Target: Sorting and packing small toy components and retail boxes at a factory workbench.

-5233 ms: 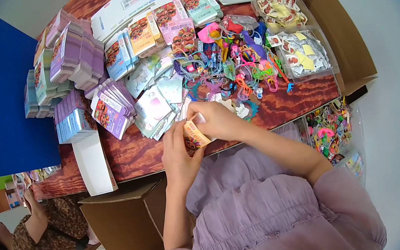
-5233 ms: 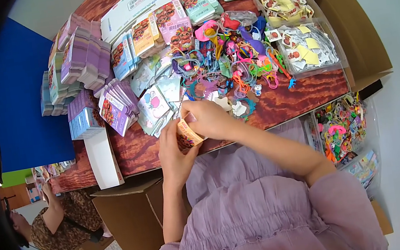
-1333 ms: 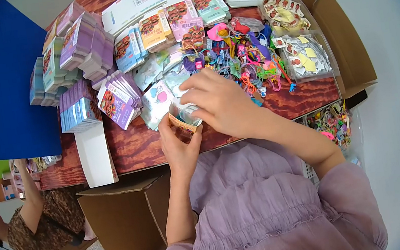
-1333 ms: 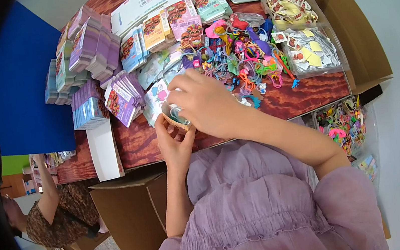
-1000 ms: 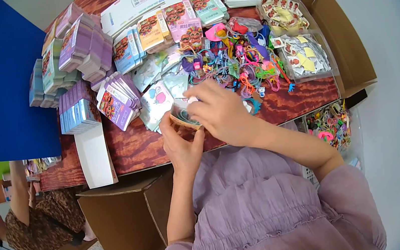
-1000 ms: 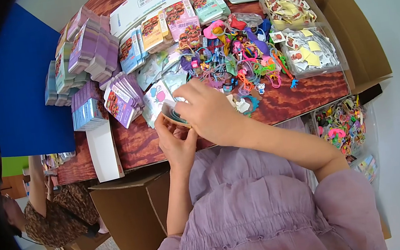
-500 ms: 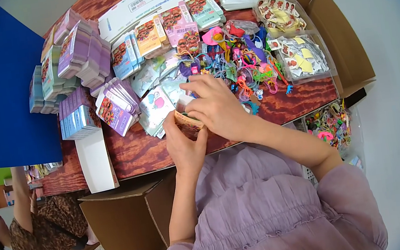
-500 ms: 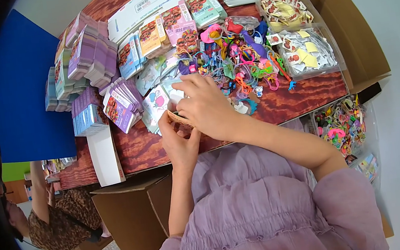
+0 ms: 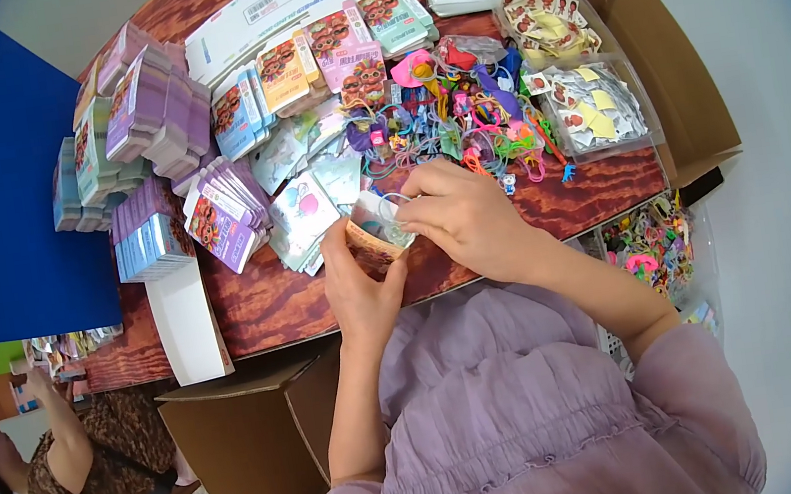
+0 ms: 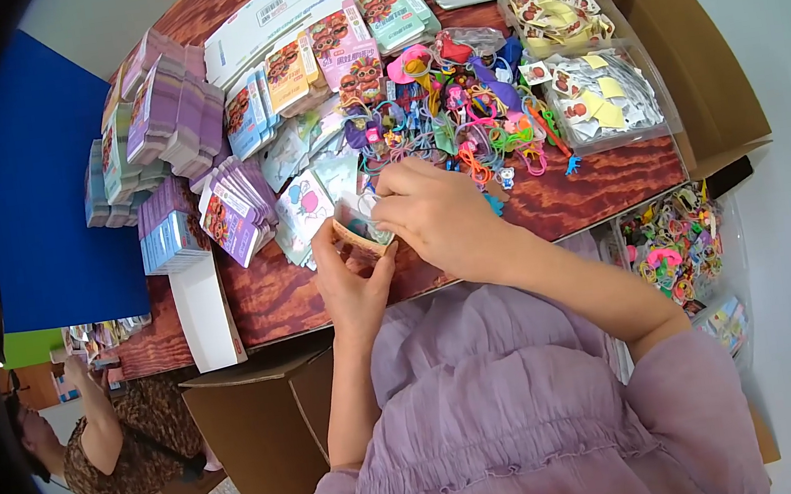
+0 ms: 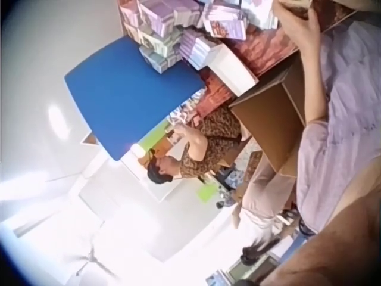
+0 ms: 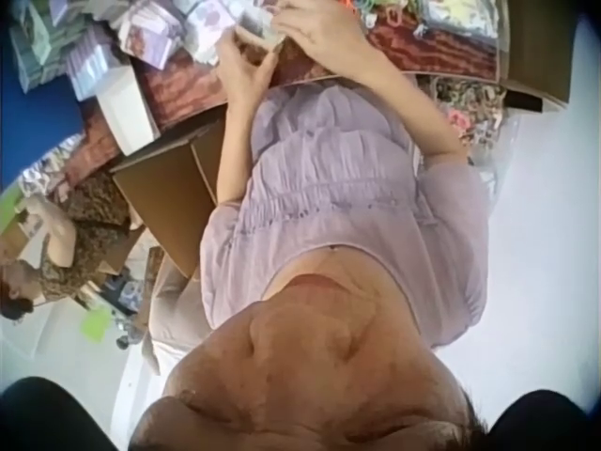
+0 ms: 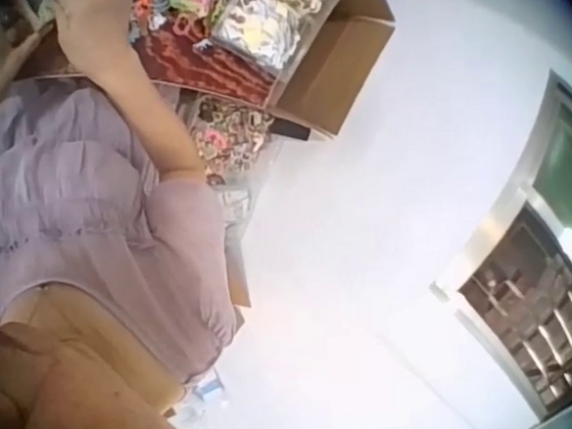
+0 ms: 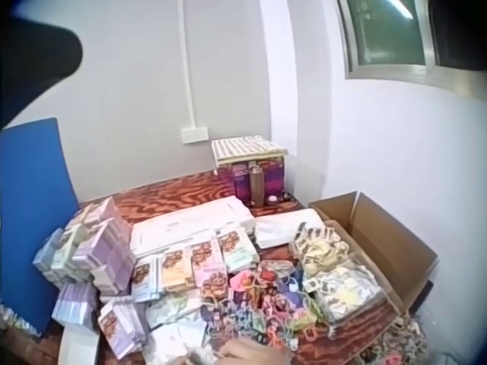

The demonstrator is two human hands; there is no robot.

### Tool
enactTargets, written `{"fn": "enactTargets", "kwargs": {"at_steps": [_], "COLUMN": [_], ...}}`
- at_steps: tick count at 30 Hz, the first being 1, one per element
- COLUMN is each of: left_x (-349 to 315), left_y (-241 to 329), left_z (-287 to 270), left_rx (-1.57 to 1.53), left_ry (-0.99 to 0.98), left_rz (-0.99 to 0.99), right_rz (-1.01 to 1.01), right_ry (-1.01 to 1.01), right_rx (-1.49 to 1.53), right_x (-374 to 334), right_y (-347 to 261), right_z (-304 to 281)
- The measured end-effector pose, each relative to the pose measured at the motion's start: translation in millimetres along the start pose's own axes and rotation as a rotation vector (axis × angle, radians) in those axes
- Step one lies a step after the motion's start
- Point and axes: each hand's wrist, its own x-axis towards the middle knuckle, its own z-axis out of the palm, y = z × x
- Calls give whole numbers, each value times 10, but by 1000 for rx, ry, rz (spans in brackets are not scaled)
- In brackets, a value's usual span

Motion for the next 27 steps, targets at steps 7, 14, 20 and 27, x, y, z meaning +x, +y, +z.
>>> {"fn": "enactTargets", "kwargs": {"at_steps": [7, 14, 20, 27], "left_x": [10, 16, 21, -23], "left_y": [144, 106, 109, 105], "left_z": [36, -25, -68, 28], "left_rx": [33, 153, 129, 112], "left_ry": [-18, -10, 57, -11], "left_rz": [50, 78, 47, 79], "right_rz": [64, 99, 211, 383], "right_ry": [293, 1, -75, -495], "right_rx": [98, -121, 141, 323], "right_x": [29, -70, -145, 14], "right_y": [-155, 0, -200, -49], "right_z": [241, 296, 252, 131]}}
